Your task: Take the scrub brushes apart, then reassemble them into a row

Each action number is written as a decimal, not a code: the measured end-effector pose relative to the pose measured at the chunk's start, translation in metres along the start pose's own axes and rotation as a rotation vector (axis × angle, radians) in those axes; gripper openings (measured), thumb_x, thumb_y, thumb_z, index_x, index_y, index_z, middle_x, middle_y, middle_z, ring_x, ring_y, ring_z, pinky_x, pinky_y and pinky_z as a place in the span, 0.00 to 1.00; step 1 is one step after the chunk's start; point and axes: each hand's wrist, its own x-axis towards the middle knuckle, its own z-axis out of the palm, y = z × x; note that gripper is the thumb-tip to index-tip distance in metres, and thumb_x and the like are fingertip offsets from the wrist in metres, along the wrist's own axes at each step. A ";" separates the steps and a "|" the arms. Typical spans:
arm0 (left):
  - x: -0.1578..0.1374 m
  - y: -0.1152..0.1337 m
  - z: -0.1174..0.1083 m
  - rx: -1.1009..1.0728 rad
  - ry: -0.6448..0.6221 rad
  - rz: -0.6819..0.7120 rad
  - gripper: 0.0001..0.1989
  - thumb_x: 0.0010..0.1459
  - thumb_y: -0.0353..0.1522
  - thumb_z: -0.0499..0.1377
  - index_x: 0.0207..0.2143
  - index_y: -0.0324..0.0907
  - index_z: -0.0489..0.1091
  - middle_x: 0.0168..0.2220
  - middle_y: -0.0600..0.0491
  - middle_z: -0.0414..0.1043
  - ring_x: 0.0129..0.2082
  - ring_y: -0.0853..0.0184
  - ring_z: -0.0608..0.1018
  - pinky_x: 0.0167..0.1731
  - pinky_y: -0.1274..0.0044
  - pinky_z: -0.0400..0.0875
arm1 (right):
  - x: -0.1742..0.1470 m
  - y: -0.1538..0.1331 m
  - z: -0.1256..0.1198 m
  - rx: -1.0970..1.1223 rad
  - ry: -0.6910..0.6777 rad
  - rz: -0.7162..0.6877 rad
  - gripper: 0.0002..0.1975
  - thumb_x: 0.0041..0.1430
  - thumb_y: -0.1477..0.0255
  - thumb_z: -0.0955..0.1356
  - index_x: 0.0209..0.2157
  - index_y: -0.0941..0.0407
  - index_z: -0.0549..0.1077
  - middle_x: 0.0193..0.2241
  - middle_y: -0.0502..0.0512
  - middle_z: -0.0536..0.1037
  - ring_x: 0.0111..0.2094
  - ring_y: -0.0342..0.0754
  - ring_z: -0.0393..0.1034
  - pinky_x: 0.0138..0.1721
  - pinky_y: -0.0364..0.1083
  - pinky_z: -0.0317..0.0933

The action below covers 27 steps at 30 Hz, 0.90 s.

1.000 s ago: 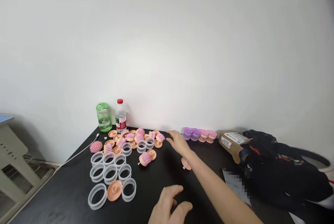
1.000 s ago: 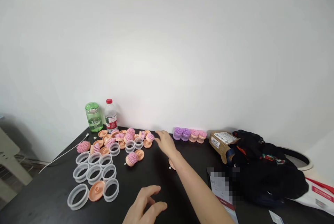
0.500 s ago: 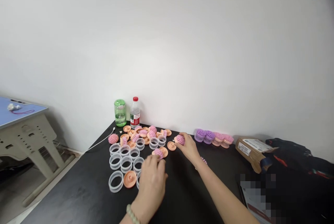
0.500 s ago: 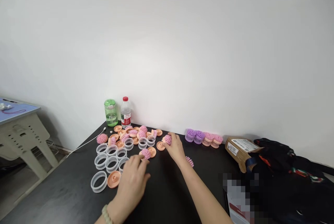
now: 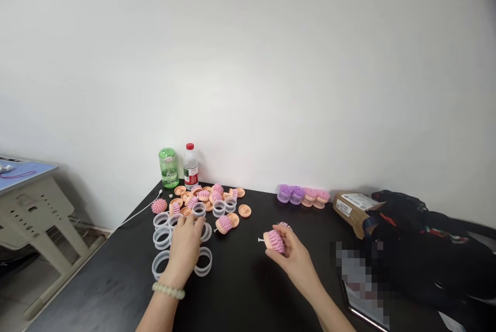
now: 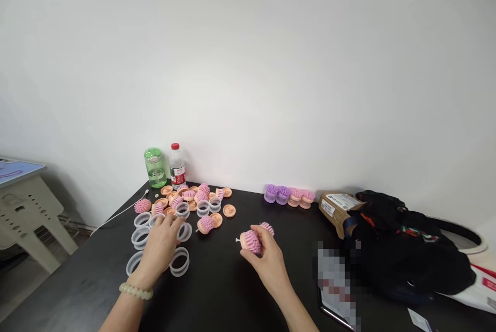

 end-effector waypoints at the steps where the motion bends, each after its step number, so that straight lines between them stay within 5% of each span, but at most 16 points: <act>1: 0.000 0.003 -0.001 -0.076 0.029 0.011 0.27 0.52 0.17 0.56 0.54 0.41 0.69 0.52 0.41 0.70 0.51 0.51 0.70 0.50 0.61 0.65 | -0.006 -0.004 -0.001 0.049 0.002 0.010 0.26 0.44 0.69 0.74 0.48 0.53 0.72 0.49 0.59 0.77 0.50 0.59 0.75 0.49 0.56 0.70; 4: -0.006 0.023 -0.004 -0.669 0.048 0.094 0.25 0.58 0.25 0.57 0.58 0.43 0.63 0.56 0.43 0.68 0.55 0.54 0.70 0.53 0.64 0.65 | -0.023 -0.017 -0.002 0.180 0.009 -0.004 0.27 0.47 0.68 0.74 0.51 0.52 0.71 0.56 0.62 0.73 0.55 0.59 0.71 0.51 0.55 0.69; 7: -0.020 0.051 -0.003 -1.408 -0.180 0.076 0.23 0.57 0.33 0.63 0.55 0.46 0.66 0.52 0.46 0.71 0.51 0.56 0.73 0.50 0.67 0.68 | -0.038 -0.027 -0.003 0.234 0.062 -0.094 0.28 0.50 0.66 0.75 0.53 0.52 0.70 0.58 0.63 0.71 0.58 0.60 0.68 0.53 0.54 0.69; 10: -0.032 0.074 0.001 -1.745 -0.376 -0.056 0.23 0.51 0.35 0.69 0.50 0.45 0.71 0.46 0.49 0.73 0.46 0.60 0.74 0.47 0.71 0.67 | -0.046 -0.032 -0.004 0.183 0.116 -0.203 0.28 0.49 0.65 0.77 0.52 0.51 0.70 0.56 0.63 0.72 0.54 0.60 0.71 0.50 0.52 0.71; 19: -0.037 0.089 0.014 -1.905 -0.519 -0.122 0.24 0.45 0.32 0.73 0.45 0.43 0.73 0.40 0.52 0.73 0.41 0.66 0.72 0.42 0.76 0.64 | -0.051 -0.044 -0.010 -0.052 0.042 -0.349 0.26 0.48 0.61 0.78 0.50 0.49 0.73 0.45 0.57 0.75 0.44 0.56 0.75 0.43 0.50 0.73; 27: -0.041 0.093 0.008 -1.917 -0.577 -0.076 0.24 0.46 0.34 0.73 0.46 0.43 0.72 0.38 0.52 0.73 0.38 0.67 0.72 0.39 0.77 0.64 | -0.054 -0.051 -0.006 0.107 -0.034 -0.327 0.24 0.49 0.61 0.77 0.47 0.49 0.72 0.43 0.55 0.72 0.42 0.53 0.75 0.41 0.47 0.72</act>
